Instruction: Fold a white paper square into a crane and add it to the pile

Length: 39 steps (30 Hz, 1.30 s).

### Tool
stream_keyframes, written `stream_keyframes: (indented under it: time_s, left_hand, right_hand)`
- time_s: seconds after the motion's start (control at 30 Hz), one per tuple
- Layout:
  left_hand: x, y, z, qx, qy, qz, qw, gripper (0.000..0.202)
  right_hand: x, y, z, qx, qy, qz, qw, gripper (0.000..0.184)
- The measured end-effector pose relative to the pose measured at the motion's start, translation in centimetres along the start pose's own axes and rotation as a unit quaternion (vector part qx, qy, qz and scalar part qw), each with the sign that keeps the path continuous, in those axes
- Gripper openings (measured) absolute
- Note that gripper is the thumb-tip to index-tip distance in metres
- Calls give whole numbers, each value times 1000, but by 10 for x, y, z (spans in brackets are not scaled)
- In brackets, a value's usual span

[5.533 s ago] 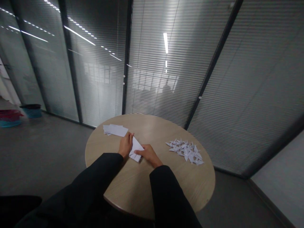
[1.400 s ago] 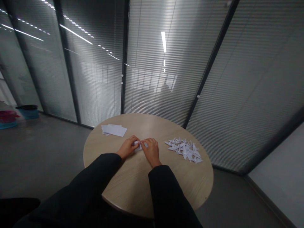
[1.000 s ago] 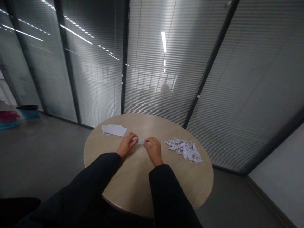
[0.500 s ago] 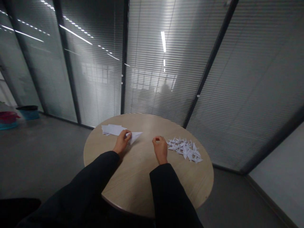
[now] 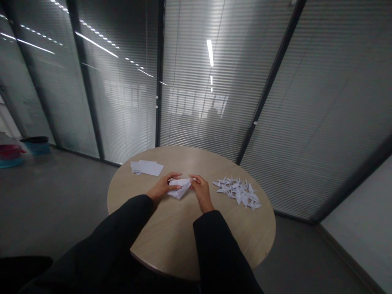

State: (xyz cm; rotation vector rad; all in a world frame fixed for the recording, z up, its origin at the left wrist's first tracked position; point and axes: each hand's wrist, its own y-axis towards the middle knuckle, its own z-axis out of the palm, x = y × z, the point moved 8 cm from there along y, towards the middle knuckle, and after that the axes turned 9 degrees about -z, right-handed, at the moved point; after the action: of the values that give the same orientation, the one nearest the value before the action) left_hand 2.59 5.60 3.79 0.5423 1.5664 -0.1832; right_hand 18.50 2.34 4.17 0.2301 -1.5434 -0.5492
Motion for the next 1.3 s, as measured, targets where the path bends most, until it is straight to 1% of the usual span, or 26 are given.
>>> stream_keyframes:
  time_s: [0.07, 0.17, 0.23, 0.3, 0.37, 0.47, 0.6, 0.67, 0.8, 0.9, 0.97, 1.1, 1.2, 1.3]
  left_hand:
    - [1, 0, 4, 31, -6, -3, 999, 75]
    - [0, -2, 12, 79, -15, 4, 997, 82]
    - [-1, -4, 18, 111, -23, 5, 994, 84]
    - [-3, -5, 21, 127, -19, -1, 992, 80]
    - [-3, -5, 21, 118, -2, -11, 993, 71]
    - [-1, -3, 16, 87, 14, -26, 996, 54]
    - [-1, 0, 10, 59, -1, -4, 998, 42]
    - [2, 1, 6, 40, 6, -5, 999, 43]
    - [11, 6, -4, -6, 20, -22, 1000, 50]
    - [14, 7, -7, -28, 45, -16, 998, 45]
    - [13, 6, -6, -36, 78, -9, 996, 39]
    - [1, -1, -1, -44, 146, 16, 988, 31]
    - [-5, -5, 3, -34, 183, 25, 982, 29]
    - [-6, -4, 3, -34, 186, 31, 981, 29]
  right_hand:
    - [-2, 1, -5, -19, 0, 1, 1000, 33]
    - [-4, 3, -10, -35, -1, -2, 999, 34]
    - [-4, 3, -13, -50, 3, -7, 999, 36]
    - [-4, 3, -16, -65, 3, -11, 998, 37]
    - [-3, 2, -17, -70, -2, -10, 998, 36]
    - [-3, 2, -13, -54, -10, -4, 999, 33]
    - [1, 1, -5, -26, -22, -4, 999, 32]
    - [1, 1, -2, -14, -28, -1, 1000, 34]
    - [0, 1, 5, 19, -42, -9, 999, 42]
    - [-5, 0, 10, 36, -78, -24, 996, 51]
    - [-10, -2, 11, 40, -115, -26, 992, 55]
    - [-17, -4, 8, 19, -188, -17, 982, 53]
    - [-21, -4, 8, 18, -193, -17, 981, 49]
    - [-27, -2, 9, 28, -183, -19, 982, 47]
